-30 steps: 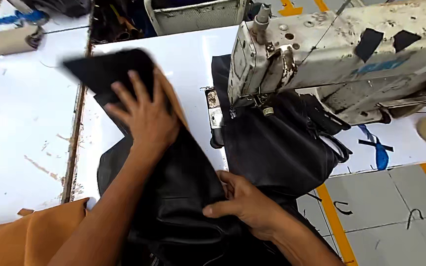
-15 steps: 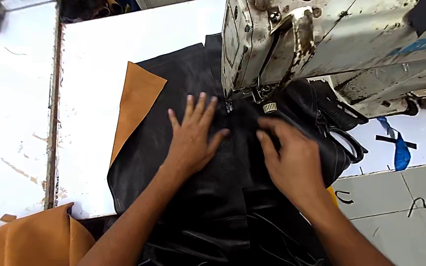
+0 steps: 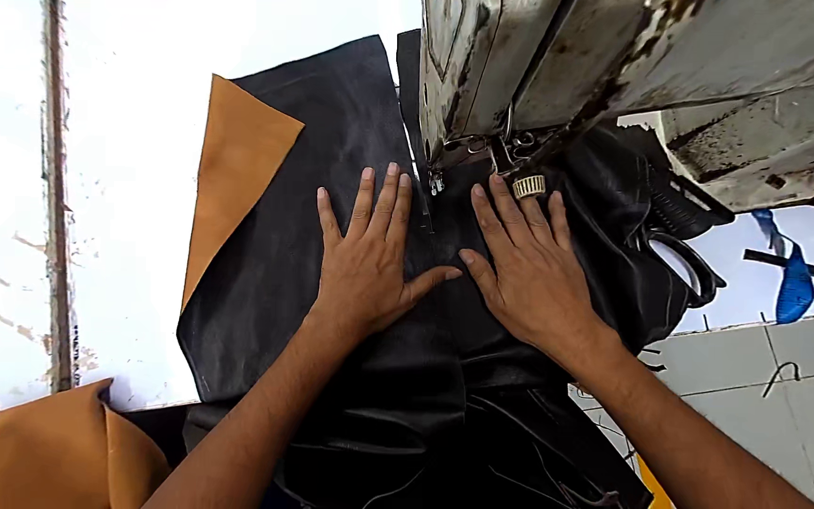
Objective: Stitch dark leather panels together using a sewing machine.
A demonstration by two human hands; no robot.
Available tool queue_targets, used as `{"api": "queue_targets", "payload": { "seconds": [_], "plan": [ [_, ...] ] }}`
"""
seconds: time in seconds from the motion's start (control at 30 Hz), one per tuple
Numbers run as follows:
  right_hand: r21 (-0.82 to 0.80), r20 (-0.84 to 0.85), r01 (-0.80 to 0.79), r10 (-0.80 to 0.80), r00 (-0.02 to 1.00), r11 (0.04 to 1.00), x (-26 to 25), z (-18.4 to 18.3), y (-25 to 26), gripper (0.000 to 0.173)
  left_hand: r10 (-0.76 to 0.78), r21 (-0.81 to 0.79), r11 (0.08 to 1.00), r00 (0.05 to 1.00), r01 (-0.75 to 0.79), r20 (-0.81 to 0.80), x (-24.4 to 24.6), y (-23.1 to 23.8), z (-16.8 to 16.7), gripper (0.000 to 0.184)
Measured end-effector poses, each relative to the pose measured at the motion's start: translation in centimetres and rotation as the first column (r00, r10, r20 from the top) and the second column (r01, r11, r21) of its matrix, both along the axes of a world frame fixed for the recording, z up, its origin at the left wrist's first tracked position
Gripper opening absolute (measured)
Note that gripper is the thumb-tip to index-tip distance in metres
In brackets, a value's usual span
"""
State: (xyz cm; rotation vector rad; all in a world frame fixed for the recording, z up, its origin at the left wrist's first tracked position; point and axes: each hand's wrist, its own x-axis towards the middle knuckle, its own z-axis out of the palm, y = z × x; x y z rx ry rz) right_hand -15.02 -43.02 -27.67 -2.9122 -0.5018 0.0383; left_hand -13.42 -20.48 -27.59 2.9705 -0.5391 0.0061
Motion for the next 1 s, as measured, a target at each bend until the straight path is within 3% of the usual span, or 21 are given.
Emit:
{"api": "queue_targets", "payload": {
  "seconds": [0.1, 0.17, 0.27, 0.33, 0.43, 0.53, 0.6, 0.73, 0.8, 0.87, 1.0],
  "plan": [
    [0.132, 0.000, 0.061, -0.061, 0.998, 0.989, -1.2, 1.6, 0.5, 0.069, 0.037, -0.126, 0.991, 0.999, -0.037, -0.002, -1.6, 0.0, 0.8, 0.106],
    [0.282, 0.042, 0.111, -0.128, 0.991, 0.953, -2.5, 2.2, 1.3, 0.061, 0.064, -0.261, 0.964, 0.996, -0.045, 0.065, -3.3, -0.1, 1.0, 0.077],
    [0.463, 0.099, 0.146, -0.215, 0.972, 0.874, -4.5, 2.0, 2.5, 0.035, 0.111, -0.459, 0.888, 0.979, -0.021, 0.170, -4.0, 0.3, 0.2, 0.025],
    [0.577, 0.098, 0.168, -0.272, 0.957, 0.799, -5.3, 2.9, 3.8, 0.022, 0.168, -0.584, 0.811, 0.970, -0.036, 0.174, -3.8, 0.6, 0.1, 0.011],
    [0.732, -0.125, 0.265, -0.259, 0.958, 0.628, -5.2, 3.3, 5.9, 0.021, 0.198, -0.687, 0.725, 0.968, -0.041, 0.151, -3.9, 0.8, 0.6, 0.011],
    [0.760, -0.216, 0.353, -0.300, 0.929, 0.546, -4.4, 2.3, 6.8, 0.022, 0.103, -0.642, 0.767, 0.984, 0.016, 0.147, -3.9, 0.9, 1.2, 0.015],
    [0.753, -0.201, 0.372, -0.348, 0.916, 0.544, -4.4, 2.1, 6.9, 0.023, 0.007, -0.572, 0.818, 0.993, 0.061, 0.117, -3.5, 1.1, 1.0, 0.020],
    [0.725, -0.175, 0.390, -0.395, 0.902, 0.568, -4.2, 1.3, 7.5, 0.019, -0.002, -0.535, 0.843, 0.995, 0.055, 0.098, -3.1, 1.3, 0.7, 0.028],
    [0.700, -0.165, 0.404, -0.416, 0.894, 0.590, -4.0, 1.1, 7.9, 0.021, -0.039, -0.427, 0.902, 0.996, 0.070, 0.082, -2.2, 1.8, 0.8, 0.030],
    [0.698, -0.084, 0.350, -0.413, 0.907, 0.625, -4.0, 0.7, 8.2, 0.021, -0.076, -0.275, 0.958, 0.997, 0.078, 0.017, -1.2, 2.8, 0.7, 0.046],
    [0.697, 0.040, 0.292, -0.442, 0.896, 0.655, -4.1, 0.2, 8.5, 0.019, -0.090, -0.285, 0.955, 0.996, 0.088, 0.007, -0.4, 3.6, 0.4, 0.049]
  ]
}}
